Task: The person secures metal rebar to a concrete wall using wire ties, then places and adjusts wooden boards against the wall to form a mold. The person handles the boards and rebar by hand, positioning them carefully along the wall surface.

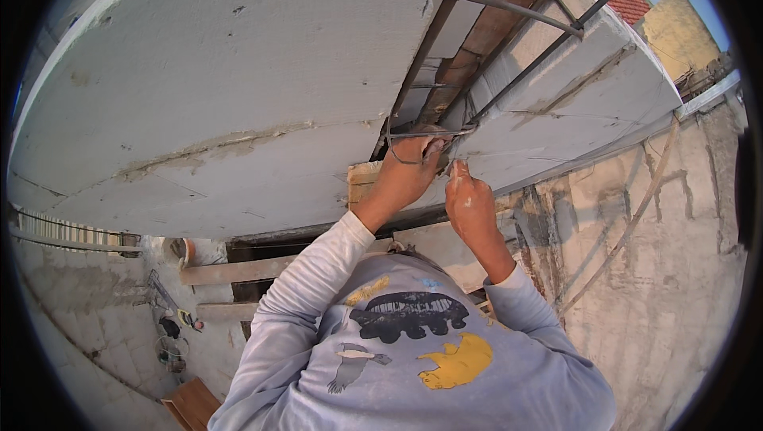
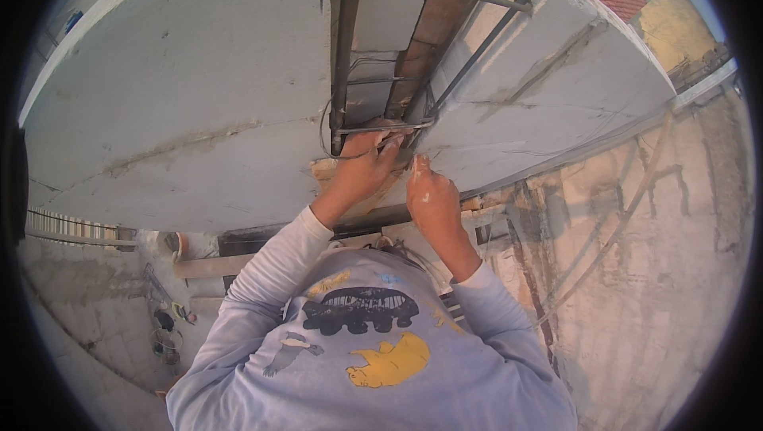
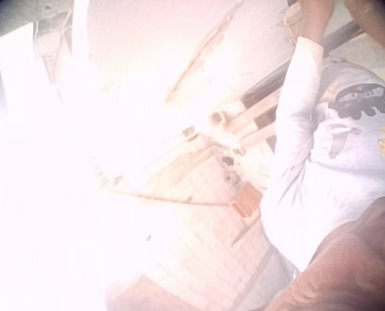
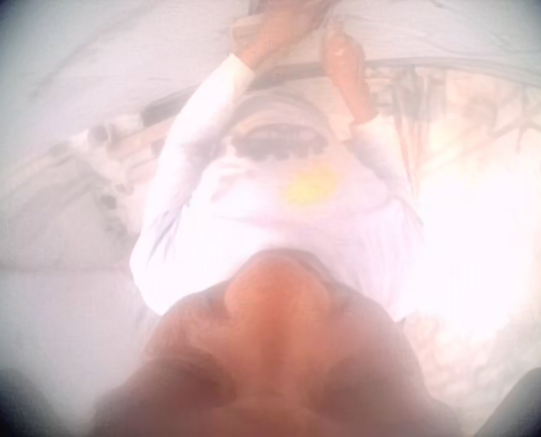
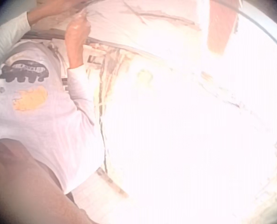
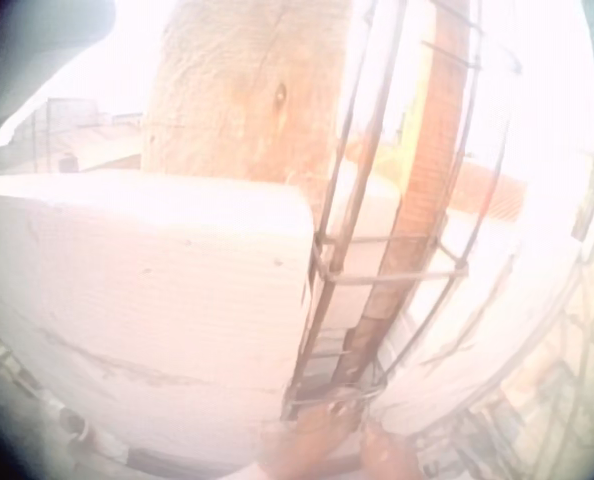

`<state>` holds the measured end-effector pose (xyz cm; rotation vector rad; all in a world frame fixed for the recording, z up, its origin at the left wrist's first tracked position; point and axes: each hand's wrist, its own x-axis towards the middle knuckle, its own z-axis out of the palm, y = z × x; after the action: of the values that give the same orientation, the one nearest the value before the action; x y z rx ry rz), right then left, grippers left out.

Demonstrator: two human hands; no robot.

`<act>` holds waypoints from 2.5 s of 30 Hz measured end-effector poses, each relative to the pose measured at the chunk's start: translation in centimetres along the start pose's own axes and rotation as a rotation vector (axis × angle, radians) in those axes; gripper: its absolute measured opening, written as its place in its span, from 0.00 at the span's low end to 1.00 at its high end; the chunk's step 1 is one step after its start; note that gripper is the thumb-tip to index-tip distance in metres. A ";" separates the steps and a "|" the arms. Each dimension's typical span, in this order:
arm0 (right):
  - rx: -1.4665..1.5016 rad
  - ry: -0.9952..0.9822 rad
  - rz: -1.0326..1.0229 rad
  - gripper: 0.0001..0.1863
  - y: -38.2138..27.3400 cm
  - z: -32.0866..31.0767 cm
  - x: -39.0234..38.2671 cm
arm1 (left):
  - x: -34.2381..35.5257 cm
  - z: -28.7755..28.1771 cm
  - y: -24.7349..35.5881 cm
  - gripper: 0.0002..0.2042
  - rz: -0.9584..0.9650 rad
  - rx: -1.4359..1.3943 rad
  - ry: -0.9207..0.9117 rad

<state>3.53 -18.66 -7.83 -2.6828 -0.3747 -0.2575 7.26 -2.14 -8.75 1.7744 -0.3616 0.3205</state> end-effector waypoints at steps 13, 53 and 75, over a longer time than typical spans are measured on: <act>0.180 -0.066 -0.114 0.19 -2.0 -0.9 1.4 | 1.6 -0.7 0.4 0.17 -0.220 -0.040 -0.210; 0.399 0.321 -0.275 0.08 3.3 -0.5 3.9 | 2.3 2.5 1.4 0.09 -0.032 0.390 0.277; 0.526 0.500 -0.109 0.11 4.6 3.4 2.7 | 3.2 1.6 -0.4 0.19 -0.009 0.467 -0.203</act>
<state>7.89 -20.65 -11.94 -2.0004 -0.3671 -0.7320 10.36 -3.81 -8.14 2.2759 -0.4489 0.2298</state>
